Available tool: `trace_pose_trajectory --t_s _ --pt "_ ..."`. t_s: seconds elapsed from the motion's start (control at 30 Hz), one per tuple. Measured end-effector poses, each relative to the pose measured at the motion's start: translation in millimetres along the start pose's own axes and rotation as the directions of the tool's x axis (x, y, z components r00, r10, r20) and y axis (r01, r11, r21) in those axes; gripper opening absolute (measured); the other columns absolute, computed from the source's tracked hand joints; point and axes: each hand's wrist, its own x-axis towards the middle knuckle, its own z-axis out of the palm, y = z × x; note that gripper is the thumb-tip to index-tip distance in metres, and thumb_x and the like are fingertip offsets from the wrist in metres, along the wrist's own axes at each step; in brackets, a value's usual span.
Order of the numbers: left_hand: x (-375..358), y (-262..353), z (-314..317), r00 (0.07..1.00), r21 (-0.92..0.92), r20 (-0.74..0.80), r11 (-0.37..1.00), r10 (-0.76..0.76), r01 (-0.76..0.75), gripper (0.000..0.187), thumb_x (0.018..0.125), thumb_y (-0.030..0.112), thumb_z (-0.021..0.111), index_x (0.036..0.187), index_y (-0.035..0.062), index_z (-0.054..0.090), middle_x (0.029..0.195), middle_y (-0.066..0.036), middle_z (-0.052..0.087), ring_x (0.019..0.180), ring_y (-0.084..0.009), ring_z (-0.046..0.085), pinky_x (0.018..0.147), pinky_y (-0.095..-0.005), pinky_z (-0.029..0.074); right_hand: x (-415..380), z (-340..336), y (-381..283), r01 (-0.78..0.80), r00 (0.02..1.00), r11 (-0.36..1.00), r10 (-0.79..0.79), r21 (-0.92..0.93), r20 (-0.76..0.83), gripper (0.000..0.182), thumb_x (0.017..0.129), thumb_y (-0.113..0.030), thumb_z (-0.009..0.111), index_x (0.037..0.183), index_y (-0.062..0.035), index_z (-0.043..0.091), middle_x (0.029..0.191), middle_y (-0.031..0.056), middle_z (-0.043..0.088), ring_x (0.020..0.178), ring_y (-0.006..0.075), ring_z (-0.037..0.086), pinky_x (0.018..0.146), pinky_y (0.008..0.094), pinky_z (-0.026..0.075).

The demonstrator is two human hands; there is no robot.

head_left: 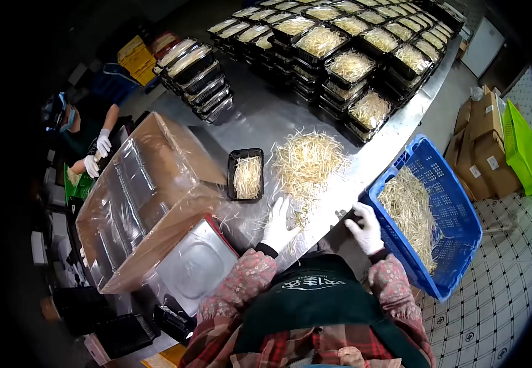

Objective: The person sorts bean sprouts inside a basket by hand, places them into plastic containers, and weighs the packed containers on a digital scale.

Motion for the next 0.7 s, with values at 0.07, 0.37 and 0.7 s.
trace_pose_trajectory --t_s 0.07,0.37,0.7 --pt "18.4 11.4 -3.4 1.000 0.014 0.017 1.000 0.001 -0.001 0.107 0.069 0.023 0.083 0.153 0.0029 0.021 0.157 -0.022 0.021 0.141 -0.0420 0.029 0.116 -0.0446 0.031 33.5 19.1 1.2 0.261 0.965 0.941 -0.249 -0.214 0.084 0.068 0.071 -0.017 0.081 0.133 -0.0089 0.053 0.136 0.0231 0.050 0.125 0.0413 0.050 0.104 0.0424 0.043" --pt "133.4 36.7 -1.2 0.995 0.446 0.068 0.894 -0.070 0.033 0.127 0.058 0.026 0.090 0.156 0.0080 0.012 0.161 -0.024 0.010 0.146 -0.0444 0.019 0.114 -0.0526 0.032 196.8 54.1 -24.6 0.451 0.826 0.613 -0.013 -0.648 0.563 0.129 0.059 -0.026 0.091 0.158 -0.0298 0.008 0.164 0.0181 0.004 0.148 0.0458 0.016 0.112 0.0613 0.030" --pt "164.0 42.9 -36.4 0.955 -0.050 -0.193 0.974 -0.227 0.222 0.066 0.073 0.021 0.072 0.135 0.0087 0.051 0.118 -0.020 0.062 0.102 -0.0385 0.063 0.088 -0.0425 0.051 303.7 23.7 0.7 0.402 0.790 0.893 -0.225 -0.204 0.571 0.068 0.070 -0.031 0.080 0.133 -0.0167 0.058 0.116 0.0191 0.067 0.101 0.0342 0.066 0.089 0.0405 0.053"
